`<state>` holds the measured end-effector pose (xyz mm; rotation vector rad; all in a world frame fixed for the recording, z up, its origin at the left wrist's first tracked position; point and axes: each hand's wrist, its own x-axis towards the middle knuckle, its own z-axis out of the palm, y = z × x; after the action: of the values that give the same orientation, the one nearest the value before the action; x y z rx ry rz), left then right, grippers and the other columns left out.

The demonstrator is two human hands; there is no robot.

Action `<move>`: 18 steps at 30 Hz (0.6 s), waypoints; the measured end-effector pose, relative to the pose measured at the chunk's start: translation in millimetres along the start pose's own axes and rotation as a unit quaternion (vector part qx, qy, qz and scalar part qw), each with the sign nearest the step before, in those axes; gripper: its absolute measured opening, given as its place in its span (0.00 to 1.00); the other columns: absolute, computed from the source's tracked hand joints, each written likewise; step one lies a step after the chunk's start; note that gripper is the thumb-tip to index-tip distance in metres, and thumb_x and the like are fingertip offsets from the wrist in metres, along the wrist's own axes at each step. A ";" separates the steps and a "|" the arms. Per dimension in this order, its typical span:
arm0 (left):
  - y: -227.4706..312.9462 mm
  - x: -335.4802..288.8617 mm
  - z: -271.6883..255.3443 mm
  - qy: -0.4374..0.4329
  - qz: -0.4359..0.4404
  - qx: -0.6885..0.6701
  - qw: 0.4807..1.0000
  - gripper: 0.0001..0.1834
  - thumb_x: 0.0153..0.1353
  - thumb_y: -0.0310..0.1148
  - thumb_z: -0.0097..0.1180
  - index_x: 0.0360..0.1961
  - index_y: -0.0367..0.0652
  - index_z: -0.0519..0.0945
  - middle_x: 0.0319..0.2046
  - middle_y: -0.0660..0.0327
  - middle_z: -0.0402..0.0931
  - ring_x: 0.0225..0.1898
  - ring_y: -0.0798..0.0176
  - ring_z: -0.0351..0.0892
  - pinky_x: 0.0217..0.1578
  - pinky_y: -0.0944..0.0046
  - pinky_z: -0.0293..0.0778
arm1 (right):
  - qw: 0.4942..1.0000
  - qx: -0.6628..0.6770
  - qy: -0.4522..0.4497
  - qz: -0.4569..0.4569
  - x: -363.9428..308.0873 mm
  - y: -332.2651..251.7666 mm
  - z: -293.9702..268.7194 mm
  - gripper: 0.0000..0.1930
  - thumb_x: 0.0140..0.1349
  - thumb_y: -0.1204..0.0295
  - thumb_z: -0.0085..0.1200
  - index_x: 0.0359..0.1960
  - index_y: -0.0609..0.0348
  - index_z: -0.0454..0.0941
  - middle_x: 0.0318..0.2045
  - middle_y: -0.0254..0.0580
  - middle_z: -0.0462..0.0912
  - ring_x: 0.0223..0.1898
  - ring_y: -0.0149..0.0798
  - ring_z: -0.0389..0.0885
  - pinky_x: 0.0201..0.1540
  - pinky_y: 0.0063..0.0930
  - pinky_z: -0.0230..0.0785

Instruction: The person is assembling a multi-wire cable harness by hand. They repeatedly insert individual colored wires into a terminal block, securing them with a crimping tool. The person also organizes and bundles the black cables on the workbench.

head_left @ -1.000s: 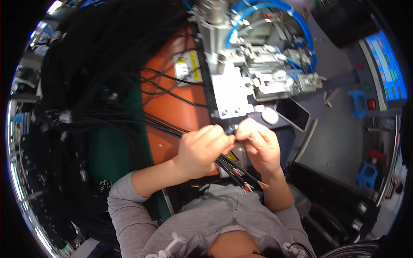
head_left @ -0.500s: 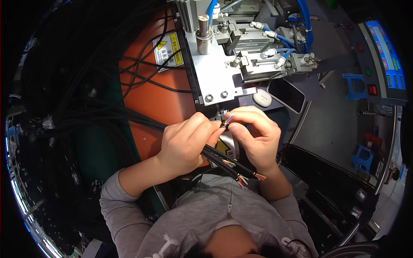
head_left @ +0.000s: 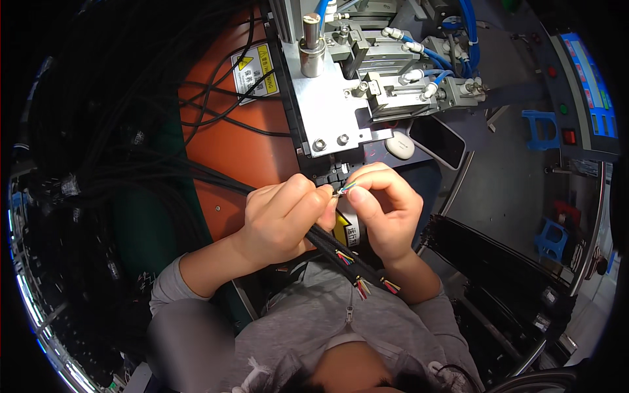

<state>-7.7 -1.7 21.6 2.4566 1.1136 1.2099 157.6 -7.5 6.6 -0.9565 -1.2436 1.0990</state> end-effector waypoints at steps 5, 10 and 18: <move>-2.4 -3.1 3.3 -0.005 0.021 0.005 1.000 0.13 0.42 0.29 0.63 0.30 0.36 0.77 0.20 0.63 0.64 0.18 0.66 0.71 0.15 0.67 0.65 | 0.987 -0.110 -0.044 -0.105 8.8 -3.4 -8.2 0.07 0.49 0.83 0.63 0.30 0.66 0.80 0.26 0.44 0.82 0.28 0.37 0.80 0.35 0.26 0.72; -2.9 -0.8 1.8 0.010 0.012 -0.019 1.000 0.12 0.43 0.28 0.63 0.31 0.36 0.77 0.21 0.62 0.68 0.18 0.65 0.72 0.16 0.67 0.67 | 0.998 -0.035 -0.029 -0.047 2.0 -2.5 -3.3 0.05 0.52 0.82 0.61 0.31 0.67 0.80 0.29 0.43 0.81 0.32 0.34 0.79 0.36 0.25 0.71; -13.0 -2.5 2.5 -0.063 0.029 0.002 0.998 0.14 0.47 0.28 0.59 0.37 0.37 0.78 0.29 0.62 0.74 0.24 0.66 0.74 0.19 0.69 0.70 | 0.991 -0.099 -0.075 -0.045 9.9 -2.5 -18.9 0.06 0.51 0.82 0.61 0.32 0.65 0.79 0.31 0.44 0.80 0.32 0.36 0.78 0.37 0.26 0.69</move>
<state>-13.8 6.0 12.5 2.5448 1.0198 1.0508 176.6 2.0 9.3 -0.9681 -1.5268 1.0042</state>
